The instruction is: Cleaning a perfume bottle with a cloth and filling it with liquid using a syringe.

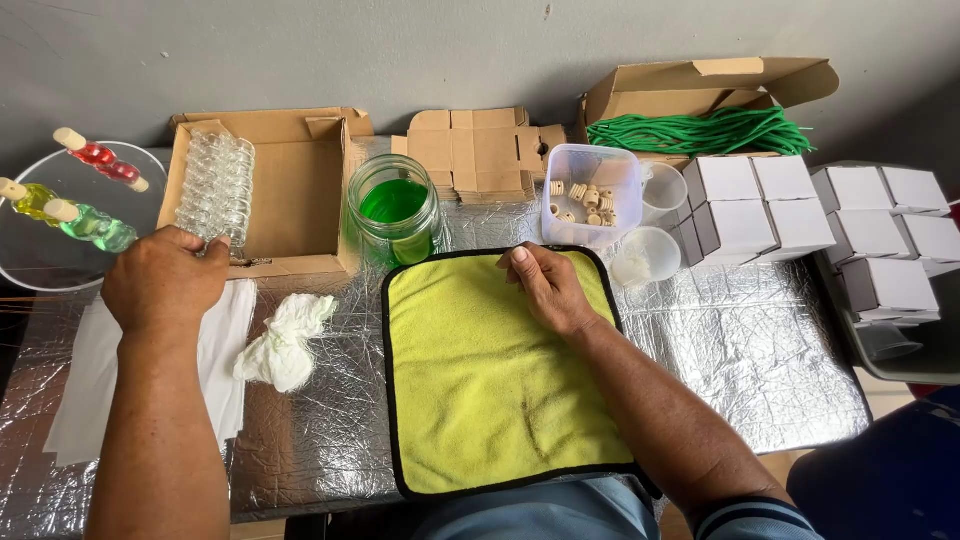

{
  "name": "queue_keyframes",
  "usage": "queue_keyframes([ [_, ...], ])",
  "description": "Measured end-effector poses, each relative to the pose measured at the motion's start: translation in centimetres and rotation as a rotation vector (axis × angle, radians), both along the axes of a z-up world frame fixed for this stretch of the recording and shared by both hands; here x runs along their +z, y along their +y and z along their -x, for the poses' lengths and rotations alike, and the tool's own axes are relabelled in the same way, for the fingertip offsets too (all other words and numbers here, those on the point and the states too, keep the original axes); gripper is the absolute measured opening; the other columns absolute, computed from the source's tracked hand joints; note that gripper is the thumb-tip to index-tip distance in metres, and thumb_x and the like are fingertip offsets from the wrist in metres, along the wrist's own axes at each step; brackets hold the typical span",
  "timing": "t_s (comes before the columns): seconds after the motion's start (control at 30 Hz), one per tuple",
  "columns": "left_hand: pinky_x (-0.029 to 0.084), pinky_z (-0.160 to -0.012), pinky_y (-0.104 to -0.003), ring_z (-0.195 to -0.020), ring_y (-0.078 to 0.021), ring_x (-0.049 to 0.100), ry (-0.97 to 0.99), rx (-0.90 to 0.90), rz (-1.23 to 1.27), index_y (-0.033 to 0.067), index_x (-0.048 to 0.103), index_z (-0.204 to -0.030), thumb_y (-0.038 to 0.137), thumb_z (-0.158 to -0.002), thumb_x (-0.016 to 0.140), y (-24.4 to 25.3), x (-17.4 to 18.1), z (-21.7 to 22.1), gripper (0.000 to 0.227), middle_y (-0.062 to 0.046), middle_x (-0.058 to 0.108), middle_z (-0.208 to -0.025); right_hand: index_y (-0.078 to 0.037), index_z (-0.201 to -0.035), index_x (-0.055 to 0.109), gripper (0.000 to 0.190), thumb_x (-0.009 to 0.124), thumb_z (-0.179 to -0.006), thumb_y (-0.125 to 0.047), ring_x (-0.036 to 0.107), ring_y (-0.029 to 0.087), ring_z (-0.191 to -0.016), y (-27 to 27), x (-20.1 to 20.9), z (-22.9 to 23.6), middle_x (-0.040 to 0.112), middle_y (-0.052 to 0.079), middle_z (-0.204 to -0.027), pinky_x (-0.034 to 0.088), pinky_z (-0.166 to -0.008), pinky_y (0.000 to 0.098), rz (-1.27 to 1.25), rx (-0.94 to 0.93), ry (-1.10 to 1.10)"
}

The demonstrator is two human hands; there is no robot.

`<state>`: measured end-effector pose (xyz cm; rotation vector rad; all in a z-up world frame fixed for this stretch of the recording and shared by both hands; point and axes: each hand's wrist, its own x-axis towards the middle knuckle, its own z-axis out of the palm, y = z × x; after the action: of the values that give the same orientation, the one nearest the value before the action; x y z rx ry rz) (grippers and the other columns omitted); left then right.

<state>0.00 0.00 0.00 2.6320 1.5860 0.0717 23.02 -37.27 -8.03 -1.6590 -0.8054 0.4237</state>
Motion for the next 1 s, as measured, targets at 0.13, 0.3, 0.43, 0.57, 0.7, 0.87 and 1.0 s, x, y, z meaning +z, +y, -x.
queue_keyframes([
  [0.13,0.056,-0.075,-0.055,-0.101,-0.045,0.071,0.006,-0.002,0.012,0.0231,0.079,-0.114,0.052,-0.097,0.063,0.1,0.1,-0.2,0.037,-0.016,0.078,-0.107,-0.006,-0.097,0.074,0.052,0.042,-0.107,-0.045,0.058,0.011,-0.066,0.0,0.3,0.1,0.063,0.002,-0.075,0.049,-0.062,0.0245,0.004,-0.003,-0.031],
  [0.3,0.055,-0.071,-0.058,-0.095,-0.0451,0.07,-0.063,-0.11,-0.075,0.0166,0.078,-0.111,0.045,-0.107,0.058,0.1,-0.6,0.5,0.035,-0.017,0.076,-0.103,-0.014,-0.072,0.049,0.04,0.055,-0.107,-0.031,0.041,0.011,-0.059,0.1,0.5,0.4,0.043,-0.003,-0.066,0.037,-0.05,0.0276,-0.026,0.019,-0.137],
  [0.43,0.052,-0.072,-0.055,-0.093,-0.0391,0.068,-0.218,-0.243,-0.181,0.0116,0.079,-0.106,0.04,-0.109,0.064,-1.0,0.5,2.1,0.032,-0.008,0.076,-0.1,-0.004,-0.099,0.071,0.028,0.06,-0.104,-0.03,0.067,0.024,-0.077,-0.5,1.6,0.1,0.072,0.009,-0.089,0.058,-0.062,0.0365,0.133,0.011,-0.603],
  [0.57,0.05,-0.072,-0.05,-0.087,-0.0337,0.068,-0.329,-0.369,-0.096,0.0149,0.078,-0.114,0.04,-0.108,0.068,-5.8,4.6,3.0,0.028,-0.01,0.074,-0.103,-0.01,-0.117,0.074,0.021,0.066,-0.098,-0.013,0.072,0.03,-0.081,-1.3,0.9,-0.8,0.069,0.008,-0.114,0.058,-0.065,0.0441,0.214,0.023,-0.915],
  [0.7,0.053,-0.086,-0.036,-0.101,-0.0228,0.069,-0.602,-0.707,0.319,0.0072,0.073,-0.11,0.03,-0.1,0.06,-12.3,6.5,1.3,0.028,-0.008,0.075,-0.107,-0.014,-0.133,0.067,0.039,0.063,-0.094,-0.01,0.073,0.035,-0.084,-1.8,-0.1,-2.0,0.063,0.006,-0.133,0.057,-0.058,0.0497,0.413,0.142,-0.857],
  [0.87,0.056,-0.088,-0.053,-0.097,-0.0429,0.071,-0.664,-1.068,0.563,-0.0029,0.067,-0.117,0.01,-0.1,0.055,-19.3,2.5,-4.3,0.025,-0.026,0.072,-0.099,-0.014,-0.121,0.07,0.025,0.059,-0.099,-0.018,0.075,0.039,-0.091,-1.6,2.6,-0.6,0.067,0.008,-0.124,0.064,-0.075,0.0496,0.513,0.123,-0.807],
  [1.0,0.052,-0.096,-0.057,-0.109,-0.0462,0.069,-0.347,-1.143,0.623,-0.0097,0.058,-0.13,0.011,-0.105,0.043,-22.1,3.1,-7.9,0.036,-0.031,0.07,-0.116,-0.016,-0.118,0.072,0.025,0.062,-0.094,-0.017,0.076,0.039,-0.084,-2.1,3.3,-1.1,0.069,0.007,-0.12,0.064,-0.071,0.0503,0.596,0.089,-0.848],
])
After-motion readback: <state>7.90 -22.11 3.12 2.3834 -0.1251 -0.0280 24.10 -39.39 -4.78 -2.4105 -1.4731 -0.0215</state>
